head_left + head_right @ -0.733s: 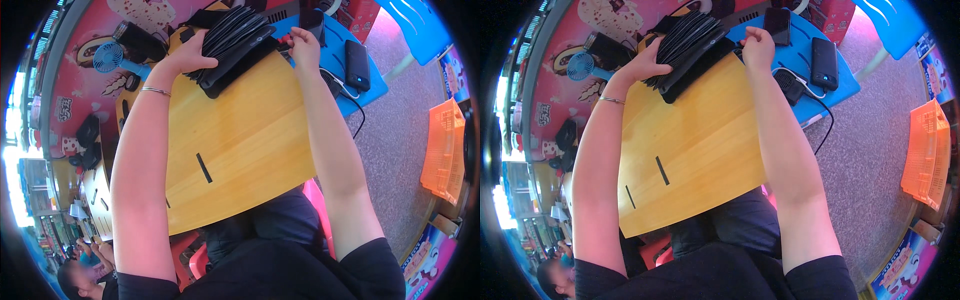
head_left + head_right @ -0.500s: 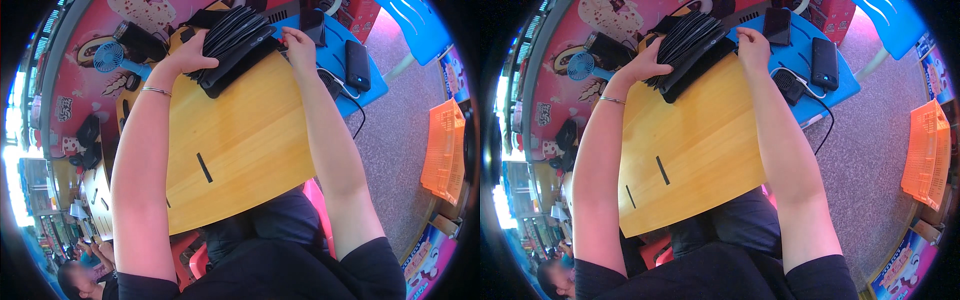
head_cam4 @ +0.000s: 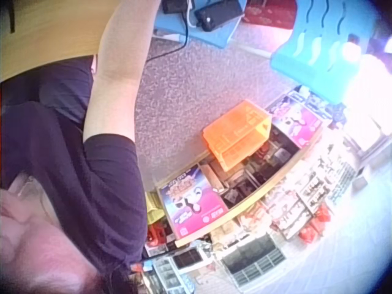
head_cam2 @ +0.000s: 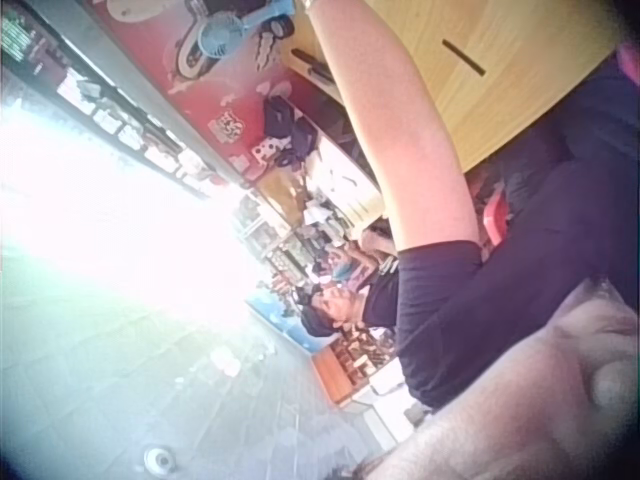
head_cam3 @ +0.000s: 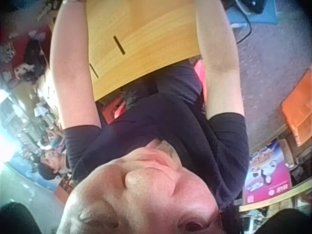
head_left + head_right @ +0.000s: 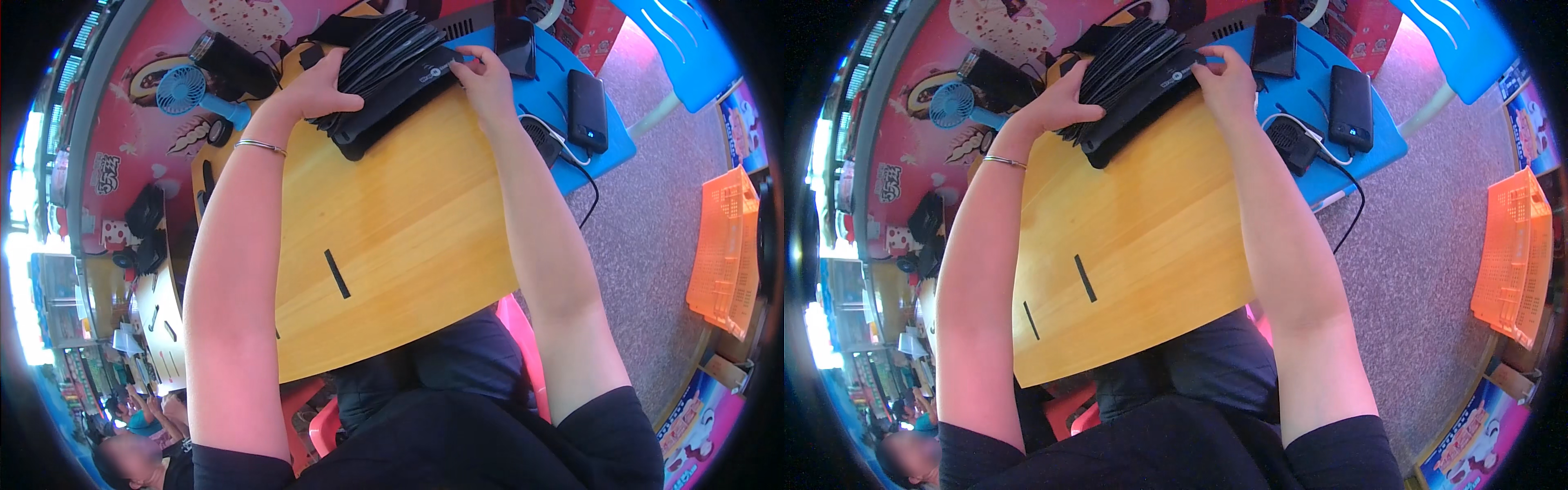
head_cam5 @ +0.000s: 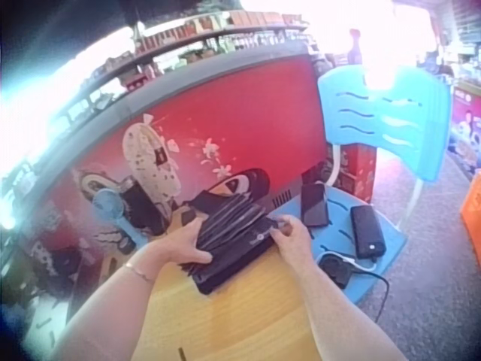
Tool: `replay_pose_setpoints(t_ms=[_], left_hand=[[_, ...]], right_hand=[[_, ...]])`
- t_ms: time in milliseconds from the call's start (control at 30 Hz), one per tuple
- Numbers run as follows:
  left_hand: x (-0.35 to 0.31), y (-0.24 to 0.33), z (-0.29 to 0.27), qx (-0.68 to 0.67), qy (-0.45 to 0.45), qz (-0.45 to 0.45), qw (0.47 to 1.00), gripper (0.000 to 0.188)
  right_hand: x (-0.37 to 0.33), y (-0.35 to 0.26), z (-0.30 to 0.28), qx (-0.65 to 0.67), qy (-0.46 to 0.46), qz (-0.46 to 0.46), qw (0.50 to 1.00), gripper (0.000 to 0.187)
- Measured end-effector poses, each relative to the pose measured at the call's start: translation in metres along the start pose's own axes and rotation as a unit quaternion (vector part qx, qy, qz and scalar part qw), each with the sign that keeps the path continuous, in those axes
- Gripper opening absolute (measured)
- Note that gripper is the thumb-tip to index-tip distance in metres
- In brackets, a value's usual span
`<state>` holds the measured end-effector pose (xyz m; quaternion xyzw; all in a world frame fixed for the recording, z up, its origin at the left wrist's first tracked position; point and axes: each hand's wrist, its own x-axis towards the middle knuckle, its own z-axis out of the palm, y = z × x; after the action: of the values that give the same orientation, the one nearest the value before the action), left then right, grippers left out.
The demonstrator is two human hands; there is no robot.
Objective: The person wraps a cardboard piece around a black strap by hand, places it onto a stack of organizers, and flips through each layer of the stack.
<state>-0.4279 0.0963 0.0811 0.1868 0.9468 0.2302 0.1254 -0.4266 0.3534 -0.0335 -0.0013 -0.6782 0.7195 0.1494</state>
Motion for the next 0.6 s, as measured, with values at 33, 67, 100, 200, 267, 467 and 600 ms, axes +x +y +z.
replay_pose_setpoints(t_ms=[33,67,100,200,267,467,600], left_hand=[[0.000,0.000,0.000,-0.010,-0.002,0.003,1.000,0.091],[0.000,0.005,0.001,-0.010,-0.002,0.004,1.000,0.091],[-0.001,0.009,0.001,-0.011,-0.006,-0.010,1.000,0.093],[-0.003,0.015,0.000,-0.007,-0.010,-0.028,1.000,0.096],[-0.004,0.014,-0.001,-0.002,-0.012,-0.030,0.999,0.097],[-0.002,0.013,-0.001,0.029,-0.005,-0.030,0.999,0.096],[-0.003,0.015,0.000,0.012,-0.002,-0.021,1.000,0.095]], right_hand=[[0.001,0.001,-0.001,0.005,-0.008,0.016,1.000,0.033],[0.001,0.003,-0.004,0.009,-0.014,0.032,0.999,0.032],[0.002,0.005,-0.005,0.008,-0.013,0.032,0.999,0.032],[0.003,0.004,-0.004,0.029,-0.012,0.053,0.998,0.032],[0.002,0.002,-0.003,0.037,-0.011,0.081,0.996,0.033],[0.003,0.003,-0.003,0.026,-0.012,0.081,0.996,0.035],[0.002,0.000,-0.004,0.014,-0.003,0.093,0.996,0.036]])
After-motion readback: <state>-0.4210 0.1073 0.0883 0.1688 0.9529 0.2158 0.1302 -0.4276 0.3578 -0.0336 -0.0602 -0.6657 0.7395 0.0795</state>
